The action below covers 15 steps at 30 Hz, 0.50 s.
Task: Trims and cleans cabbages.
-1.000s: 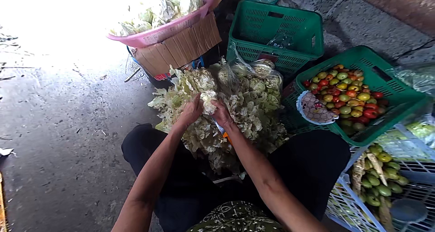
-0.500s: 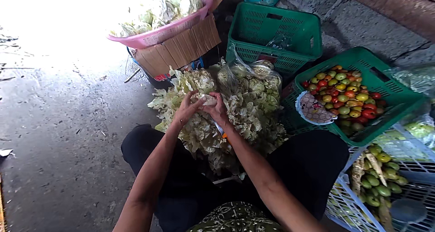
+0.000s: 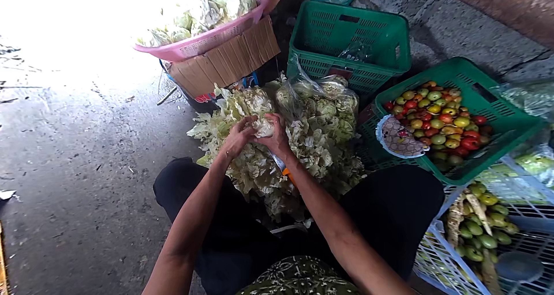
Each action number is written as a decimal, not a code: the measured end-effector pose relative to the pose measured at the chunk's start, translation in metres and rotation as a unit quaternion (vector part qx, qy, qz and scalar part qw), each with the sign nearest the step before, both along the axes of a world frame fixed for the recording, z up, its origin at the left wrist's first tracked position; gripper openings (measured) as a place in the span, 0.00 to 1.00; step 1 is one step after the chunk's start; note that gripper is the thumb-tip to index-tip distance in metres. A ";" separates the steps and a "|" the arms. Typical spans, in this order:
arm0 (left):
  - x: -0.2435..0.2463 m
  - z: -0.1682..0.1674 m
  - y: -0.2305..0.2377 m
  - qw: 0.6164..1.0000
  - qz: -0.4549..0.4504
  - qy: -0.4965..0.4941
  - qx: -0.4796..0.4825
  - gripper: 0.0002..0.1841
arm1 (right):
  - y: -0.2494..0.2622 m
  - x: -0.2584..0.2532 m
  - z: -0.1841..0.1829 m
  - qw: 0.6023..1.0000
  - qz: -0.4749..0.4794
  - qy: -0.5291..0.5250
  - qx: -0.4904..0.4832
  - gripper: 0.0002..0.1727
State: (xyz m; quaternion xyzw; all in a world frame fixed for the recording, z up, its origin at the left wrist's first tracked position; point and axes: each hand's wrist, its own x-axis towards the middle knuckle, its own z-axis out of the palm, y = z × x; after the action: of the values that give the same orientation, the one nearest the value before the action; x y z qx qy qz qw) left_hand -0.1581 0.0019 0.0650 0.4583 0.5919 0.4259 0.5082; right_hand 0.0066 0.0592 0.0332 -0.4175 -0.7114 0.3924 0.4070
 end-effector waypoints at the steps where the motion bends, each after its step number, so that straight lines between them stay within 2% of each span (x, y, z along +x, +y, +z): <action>1: 0.000 0.001 -0.001 1.000 0.002 0.014 0.000 0.25 | 0.000 0.001 0.001 1.000 0.009 0.002 0.002 0.58; 3: 0.001 0.002 -0.003 0.998 0.016 0.065 0.016 0.27 | 0.002 0.006 0.002 0.999 0.030 0.033 -0.014 0.62; 5: 0.002 0.005 -0.004 0.994 0.014 0.096 0.041 0.26 | 0.000 0.013 0.004 0.993 0.041 0.083 -0.070 0.64; 9: 0.005 0.000 -0.003 0.986 0.014 0.148 0.080 0.25 | 0.001 0.018 0.023 0.974 0.056 0.140 -0.168 0.54; 15: 0.010 0.002 -0.002 0.984 0.003 0.149 0.100 0.24 | 0.005 0.019 0.025 0.956 0.049 0.202 -0.207 0.53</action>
State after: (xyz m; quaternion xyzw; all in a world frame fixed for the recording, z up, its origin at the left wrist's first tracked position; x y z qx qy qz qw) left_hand -0.1480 -0.0006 0.0665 0.5633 0.6167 0.4112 0.3651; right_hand 0.0256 0.0640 0.0581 -0.3693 -0.5372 0.6267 0.4269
